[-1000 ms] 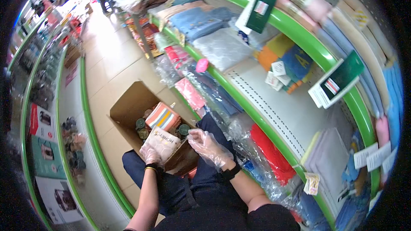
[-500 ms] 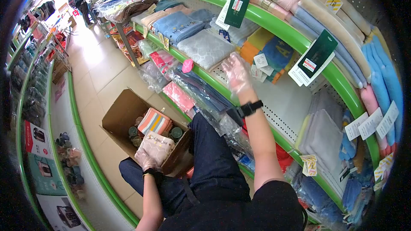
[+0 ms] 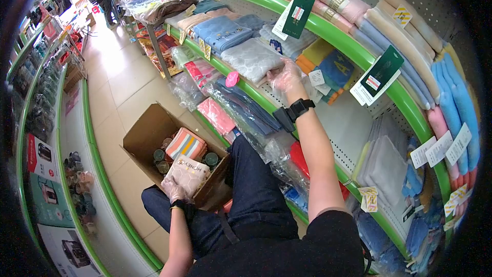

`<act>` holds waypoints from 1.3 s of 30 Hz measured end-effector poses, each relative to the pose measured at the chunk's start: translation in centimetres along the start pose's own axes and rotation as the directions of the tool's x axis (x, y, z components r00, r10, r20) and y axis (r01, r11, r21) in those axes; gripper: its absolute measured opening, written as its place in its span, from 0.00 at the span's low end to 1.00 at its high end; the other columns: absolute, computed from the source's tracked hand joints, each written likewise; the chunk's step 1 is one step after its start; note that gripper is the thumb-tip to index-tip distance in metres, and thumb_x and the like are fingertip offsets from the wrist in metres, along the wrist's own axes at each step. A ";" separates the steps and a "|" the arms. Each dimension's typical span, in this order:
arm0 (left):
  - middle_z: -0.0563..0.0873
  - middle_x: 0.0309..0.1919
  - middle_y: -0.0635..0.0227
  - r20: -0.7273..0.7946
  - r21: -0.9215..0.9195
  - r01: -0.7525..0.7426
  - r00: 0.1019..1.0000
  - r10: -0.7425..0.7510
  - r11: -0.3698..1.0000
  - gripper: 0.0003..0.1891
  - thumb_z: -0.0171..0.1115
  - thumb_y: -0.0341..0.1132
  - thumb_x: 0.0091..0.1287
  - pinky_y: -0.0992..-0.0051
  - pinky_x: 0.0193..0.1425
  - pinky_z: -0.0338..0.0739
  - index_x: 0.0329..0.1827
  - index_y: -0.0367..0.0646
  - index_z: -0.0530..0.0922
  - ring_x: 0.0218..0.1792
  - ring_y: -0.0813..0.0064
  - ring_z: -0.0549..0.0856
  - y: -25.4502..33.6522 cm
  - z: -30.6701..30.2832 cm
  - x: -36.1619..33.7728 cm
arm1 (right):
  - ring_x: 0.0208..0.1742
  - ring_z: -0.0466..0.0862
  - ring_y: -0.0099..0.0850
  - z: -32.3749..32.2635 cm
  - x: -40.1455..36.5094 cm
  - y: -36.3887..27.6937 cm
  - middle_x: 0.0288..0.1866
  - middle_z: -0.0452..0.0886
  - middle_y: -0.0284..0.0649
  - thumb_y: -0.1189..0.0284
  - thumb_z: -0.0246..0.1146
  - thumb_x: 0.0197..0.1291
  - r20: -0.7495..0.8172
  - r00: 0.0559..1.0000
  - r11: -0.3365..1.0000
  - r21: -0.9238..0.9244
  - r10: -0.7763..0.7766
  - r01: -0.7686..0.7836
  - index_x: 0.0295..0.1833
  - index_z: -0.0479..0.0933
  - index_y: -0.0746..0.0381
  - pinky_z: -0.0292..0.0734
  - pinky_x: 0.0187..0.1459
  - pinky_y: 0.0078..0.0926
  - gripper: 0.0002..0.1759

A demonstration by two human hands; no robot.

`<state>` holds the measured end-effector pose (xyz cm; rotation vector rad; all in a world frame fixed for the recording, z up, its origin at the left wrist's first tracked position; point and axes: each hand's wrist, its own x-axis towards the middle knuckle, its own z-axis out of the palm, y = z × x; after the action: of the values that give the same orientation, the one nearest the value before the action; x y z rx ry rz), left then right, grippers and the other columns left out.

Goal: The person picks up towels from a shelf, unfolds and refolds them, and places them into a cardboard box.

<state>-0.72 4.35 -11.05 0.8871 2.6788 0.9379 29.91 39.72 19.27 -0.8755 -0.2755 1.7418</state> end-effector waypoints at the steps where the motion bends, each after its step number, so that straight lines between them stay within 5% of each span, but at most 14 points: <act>1: 0.75 0.48 0.48 0.017 0.050 -0.026 1.000 0.025 0.998 0.15 0.47 0.25 0.60 0.63 0.60 0.66 0.50 0.34 0.73 0.54 0.51 0.71 0.1 -0.1 0.0 | 0.47 0.74 0.38 -1.3 2.1 0.0 0.49 0.71 0.45 0.63 0.52 0.63 0.047 0.997 0.996 -0.061 0.068 -0.065 0.52 0.65 0.67 0.74 0.46 0.37 0.19; 8: 0.75 0.49 0.47 0.006 0.029 -0.024 1.000 0.024 0.999 0.16 0.47 0.25 0.60 0.62 0.61 0.66 0.51 0.34 0.74 0.55 0.51 0.71 -0.2 0.1 0.0 | 0.50 0.79 0.41 -1.1 2.7 0.9 0.50 0.77 0.44 0.63 0.59 0.62 0.173 0.936 0.895 -0.387 0.307 -0.222 0.54 0.68 0.66 0.77 0.50 0.39 0.21; 11: 0.75 0.49 0.47 0.028 0.052 -0.045 0.999 0.044 0.998 0.16 0.47 0.25 0.59 0.62 0.61 0.65 0.50 0.34 0.74 0.55 0.50 0.71 -0.1 -0.2 0.0 | 0.56 0.77 0.42 -0.5 4.8 1.7 0.54 0.76 0.46 0.70 0.61 0.60 0.119 0.991 0.980 -0.192 0.068 -0.044 0.56 0.67 0.67 0.75 0.56 0.45 0.21; 18: 0.76 0.48 0.48 -0.017 -0.033 -0.038 0.999 0.037 0.999 0.17 0.48 0.24 0.55 0.63 0.61 0.65 0.48 0.35 0.76 0.55 0.50 0.71 -2.3 1.4 0.7 | 0.53 0.79 0.41 0.4 7.1 3.0 0.54 0.77 0.45 0.75 0.61 0.58 0.050 0.994 0.991 -0.099 0.099 -0.094 0.55 0.68 0.66 0.73 0.59 0.43 0.20; 21: 0.77 0.48 0.48 0.032 -0.008 -0.066 0.997 0.066 0.998 0.18 0.49 0.23 0.54 0.63 0.61 0.65 0.48 0.35 0.77 0.55 0.51 0.71 -3.1 1.6 1.0 | 0.51 0.80 0.39 0.8 2.8 3.4 0.50 0.79 0.44 0.76 0.62 0.57 0.342 0.926 0.958 -0.170 -0.162 0.231 0.55 0.70 0.67 0.75 0.57 0.39 0.20; 24: 0.78 0.47 0.49 0.046 -0.039 -0.114 0.992 0.116 0.993 0.16 0.53 0.27 0.56 0.63 0.58 0.69 0.48 0.34 0.77 0.52 0.51 0.74 -3.7 1.4 0.9 | 0.50 0.81 0.37 2.4 -7.0 3.0 0.50 0.79 0.45 0.75 0.62 0.56 0.536 0.843 0.961 -0.215 -0.033 0.174 0.57 0.69 0.68 0.76 0.55 0.39 0.22; 26: 0.78 0.47 0.46 0.131 -0.359 0.052 0.991 -0.005 0.932 0.18 0.59 0.34 0.58 0.65 0.55 0.71 0.50 0.35 0.76 0.50 0.51 0.77 -1.4 -0.6 0.7 | 0.50 0.81 0.36 -0.9 -6.4 2.7 0.50 0.79 0.45 0.75 0.62 0.56 0.599 0.801 0.920 -0.302 -0.022 0.251 0.57 0.69 0.68 0.77 0.54 0.38 0.22; 28: 0.78 0.50 0.45 0.091 -0.133 -0.030 0.995 0.042 0.991 0.24 0.61 0.42 0.61 0.67 0.54 0.73 0.55 0.34 0.73 0.51 0.55 0.78 1.4 -2.4 1.4 | 0.49 0.82 0.35 -1.7 -8.5 3.7 0.51 0.79 0.45 0.75 0.62 0.56 0.662 0.749 0.867 -0.382 0.014 0.321 0.58 0.69 0.68 0.78 0.53 0.37 0.23; 30: 0.73 0.59 0.47 0.344 -0.533 0.151 0.938 0.050 0.833 0.41 0.59 0.59 0.60 0.63 0.63 0.65 0.64 0.30 0.63 0.62 0.53 0.69 6.1 -6.9 0.8 | 0.49 0.82 0.36 0.3 -14.9 5.1 0.52 0.79 0.46 0.75 0.63 0.55 0.540 0.813 0.856 -0.506 0.217 0.108 0.60 0.68 0.68 0.79 0.52 0.37 0.26; 32: 0.69 0.64 0.52 0.393 -0.917 0.356 0.884 0.252 0.182 0.49 0.55 0.68 0.57 0.63 0.66 0.63 0.67 0.31 0.61 0.63 0.56 0.69 9.8 -8.8 -1.6 | 0.50 0.82 0.37 -1.3 -15.8 7.5 0.52 0.79 0.46 0.77 0.64 0.53 0.530 0.798 0.841 -0.537 0.285 0.056 0.59 0.67 0.69 0.78 0.53 0.36 0.27; 34: 0.67 0.66 0.56 0.465 -0.703 0.684 0.650 0.601 -0.195 0.53 0.55 0.73 0.52 0.62 0.69 0.60 0.67 0.32 0.61 0.63 0.60 0.69 11.8 -9.6 -3.2 | 0.50 0.81 0.37 -4.2 -15.5 10.6 0.52 0.78 0.47 0.78 0.65 0.50 0.458 0.770 0.776 -0.626 0.445 -0.077 0.60 0.66 0.69 0.77 0.54 0.37 0.29; 35: 0.66 0.65 0.56 0.568 -0.731 0.682 0.633 0.526 -0.030 0.57 0.55 0.75 0.48 0.61 0.69 0.60 0.67 0.32 0.60 0.63 0.61 0.69 11.3 -10.3 -4.5 | 0.50 0.81 0.37 -5.6 -15.1 12.3 0.52 0.78 0.47 0.78 0.65 0.50 0.452 0.760 0.768 -0.632 0.468 -0.098 0.60 0.66 0.69 0.77 0.54 0.37 0.29; 38: 0.71 0.62 0.59 0.583 -0.781 0.625 0.736 0.344 -0.014 0.51 0.64 0.66 0.50 0.64 0.66 0.65 0.68 0.36 0.60 0.61 0.64 0.72 11.0 -9.1 -8.4 | 0.49 0.81 0.35 -9.7 -14.9 16.0 0.52 0.78 0.46 0.81 0.64 0.52 0.331 0.697 0.641 -0.729 0.637 -0.240 0.59 0.66 0.70 0.78 0.53 0.33 0.27; 39: 0.73 0.59 0.62 0.606 -0.716 0.691 0.686 0.402 -0.102 0.41 0.68 0.52 0.54 0.68 0.64 0.67 0.66 0.37 0.62 0.58 0.67 0.74 11.4 -10.4 -9.0 | 0.50 0.81 0.34 -10.6 -14.9 16.4 0.52 0.78 0.45 0.80 0.64 0.52 0.288 0.697 0.618 -0.735 0.657 -0.279 0.59 0.67 0.70 0.77 0.53 0.32 0.27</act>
<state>8.55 0.90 3.80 0.2397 0.6312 1.6161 26.78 17.81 8.55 -0.9778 -1.1820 2.4780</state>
